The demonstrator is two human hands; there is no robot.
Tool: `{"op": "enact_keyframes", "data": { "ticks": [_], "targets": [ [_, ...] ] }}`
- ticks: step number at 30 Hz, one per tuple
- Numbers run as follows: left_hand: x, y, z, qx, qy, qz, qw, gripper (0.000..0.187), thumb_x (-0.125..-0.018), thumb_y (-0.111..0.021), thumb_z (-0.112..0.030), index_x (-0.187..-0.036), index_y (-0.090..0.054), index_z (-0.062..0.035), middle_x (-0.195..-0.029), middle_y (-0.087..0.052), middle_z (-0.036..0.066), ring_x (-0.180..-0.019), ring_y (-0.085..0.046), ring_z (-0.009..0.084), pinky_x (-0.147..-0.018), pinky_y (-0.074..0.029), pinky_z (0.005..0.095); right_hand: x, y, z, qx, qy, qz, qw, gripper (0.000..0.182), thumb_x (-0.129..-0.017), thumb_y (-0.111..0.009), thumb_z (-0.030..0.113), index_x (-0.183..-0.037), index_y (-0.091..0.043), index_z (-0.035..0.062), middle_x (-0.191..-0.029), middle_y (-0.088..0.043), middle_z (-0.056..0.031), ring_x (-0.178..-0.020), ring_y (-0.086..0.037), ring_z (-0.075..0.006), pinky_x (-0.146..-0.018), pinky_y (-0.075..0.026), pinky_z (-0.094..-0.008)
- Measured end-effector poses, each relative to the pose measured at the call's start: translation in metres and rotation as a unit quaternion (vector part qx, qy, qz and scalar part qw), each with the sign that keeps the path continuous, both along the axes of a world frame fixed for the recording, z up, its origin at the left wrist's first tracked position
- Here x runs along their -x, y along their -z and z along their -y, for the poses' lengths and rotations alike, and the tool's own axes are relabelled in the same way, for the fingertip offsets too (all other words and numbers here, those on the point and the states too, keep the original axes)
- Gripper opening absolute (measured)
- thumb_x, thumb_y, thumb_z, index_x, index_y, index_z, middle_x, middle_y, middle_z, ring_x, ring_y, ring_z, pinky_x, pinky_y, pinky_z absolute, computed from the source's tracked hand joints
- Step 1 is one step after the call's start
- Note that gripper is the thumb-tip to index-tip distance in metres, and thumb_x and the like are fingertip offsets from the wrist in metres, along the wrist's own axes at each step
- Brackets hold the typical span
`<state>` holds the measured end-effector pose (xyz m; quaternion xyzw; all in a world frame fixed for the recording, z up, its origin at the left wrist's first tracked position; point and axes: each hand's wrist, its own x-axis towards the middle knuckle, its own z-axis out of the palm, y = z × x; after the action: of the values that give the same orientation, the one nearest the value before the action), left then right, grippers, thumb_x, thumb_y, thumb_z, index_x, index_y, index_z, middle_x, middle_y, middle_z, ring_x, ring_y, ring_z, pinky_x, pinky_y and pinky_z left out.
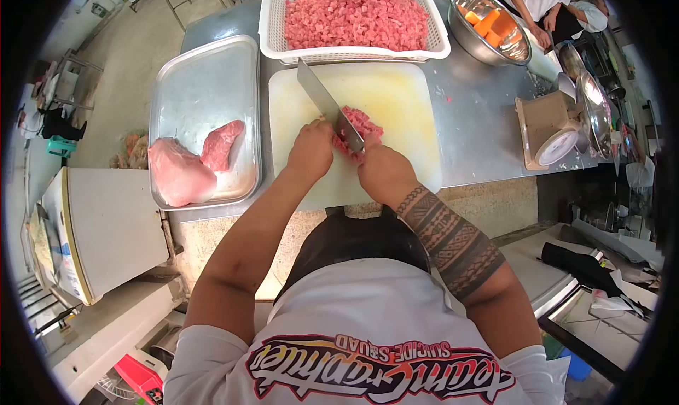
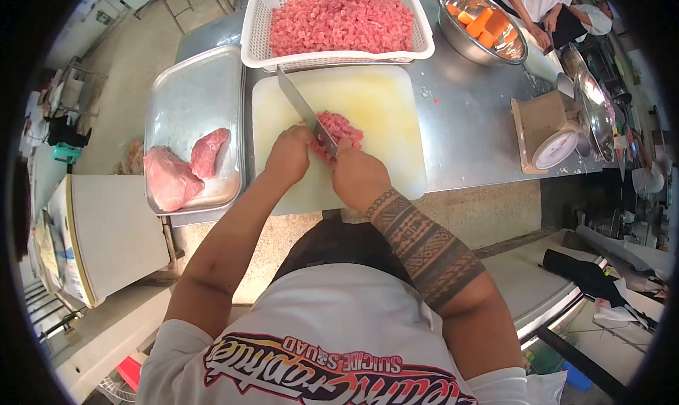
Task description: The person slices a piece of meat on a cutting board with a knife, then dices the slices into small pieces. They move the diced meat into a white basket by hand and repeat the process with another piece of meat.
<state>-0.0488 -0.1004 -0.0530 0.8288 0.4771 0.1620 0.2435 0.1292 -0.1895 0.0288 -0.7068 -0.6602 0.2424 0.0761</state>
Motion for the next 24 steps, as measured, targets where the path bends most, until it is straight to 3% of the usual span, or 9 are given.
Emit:
{"op": "enact_keyframes", "data": {
  "ticks": [3,6,9,15,18,21,24],
  "targets": [
    [0.000,-0.017,0.005,0.034,-0.013,0.004,0.999,0.015,-0.094,-0.056,-0.002,-0.105,-0.066,0.0009,-0.110,-0.068,0.024,-0.111,-0.063,0.0427,-0.098,-0.053,0.0502,-0.001,-0.036,0.017,-0.015,-0.028,0.006,0.999,0.035,-0.091,-0.060,0.010,-0.121,-0.053,-0.0072,-0.094,-0.073,-0.0285,-0.089,-0.073,-0.0466,-0.081,-0.058,-0.0562],
    [-0.001,-0.010,0.006,0.004,-0.003,-0.033,0.999,0.014,-0.094,-0.056,-0.002,-0.103,-0.067,-0.0006,-0.105,-0.068,0.022,-0.109,-0.064,0.0420,-0.096,-0.054,0.0494,0.000,-0.057,0.028,0.031,-0.039,0.021,0.999,0.022,-0.096,-0.055,0.011,-0.115,-0.057,-0.0013,-0.094,-0.075,-0.0241,-0.088,-0.075,-0.0442,-0.078,-0.060,-0.0534],
    [0.003,0.004,0.005,0.002,0.009,0.001,1.000,0.015,-0.092,-0.058,-0.001,-0.102,-0.069,-0.0023,-0.103,-0.067,0.020,-0.108,-0.064,0.0416,-0.094,-0.054,0.0493,0.006,0.013,0.023,-0.001,-0.011,0.007,1.000,0.021,-0.097,-0.055,0.011,-0.113,-0.056,-0.0013,-0.095,-0.075,-0.0247,-0.088,-0.074,-0.0462,-0.080,-0.059,-0.0557],
    [0.006,-0.001,0.004,0.001,0.028,0.004,1.000,0.021,-0.086,-0.058,0.002,-0.103,-0.069,-0.0030,-0.105,-0.068,0.019,-0.108,-0.064,0.0426,-0.093,-0.054,0.0490,0.008,0.011,-0.013,-0.027,-0.008,-0.036,0.999,0.025,-0.100,-0.055,0.018,-0.115,-0.055,-0.0025,-0.097,-0.075,-0.0266,-0.091,-0.074,-0.0466,-0.082,-0.058,-0.0559],
    [0.022,-0.007,0.010,-0.044,-0.032,0.096,0.994,0.019,-0.088,-0.060,0.001,-0.104,-0.069,-0.0007,-0.107,-0.069,0.021,-0.106,-0.064,0.0432,-0.093,-0.053,0.0488,-0.012,0.005,-0.011,0.005,-0.020,-0.081,0.997,0.030,-0.101,-0.059,0.023,-0.115,-0.055,-0.0033,-0.097,-0.074,-0.0279,-0.095,-0.073,-0.0467,-0.084,-0.057,-0.0552],
    [0.029,-0.044,0.045,-0.167,0.002,0.137,0.976,0.032,-0.086,-0.060,0.001,-0.116,-0.068,-0.0023,-0.120,-0.068,0.020,-0.116,-0.063,0.0445,-0.099,-0.051,0.0519,-0.029,-0.006,0.001,-0.011,-0.014,-0.161,0.987,0.033,-0.101,-0.063,0.024,-0.116,-0.055,-0.0038,-0.097,-0.074,-0.0276,-0.097,-0.072,-0.0468,-0.085,-0.056,-0.0553],
    [0.005,-0.062,0.089,-0.201,0.135,0.208,0.948,0.051,-0.084,-0.062,-0.001,-0.136,-0.065,-0.0047,-0.141,-0.062,0.020,-0.137,-0.054,0.0468,-0.113,-0.044,0.0585,-0.032,-0.035,0.014,0.012,-0.028,-0.109,0.994,0.030,-0.098,-0.065,0.020,-0.117,-0.055,-0.0026,-0.095,-0.074,-0.0262,-0.094,-0.072,-0.0475,-0.082,-0.056,-0.0557]
  ]
}}
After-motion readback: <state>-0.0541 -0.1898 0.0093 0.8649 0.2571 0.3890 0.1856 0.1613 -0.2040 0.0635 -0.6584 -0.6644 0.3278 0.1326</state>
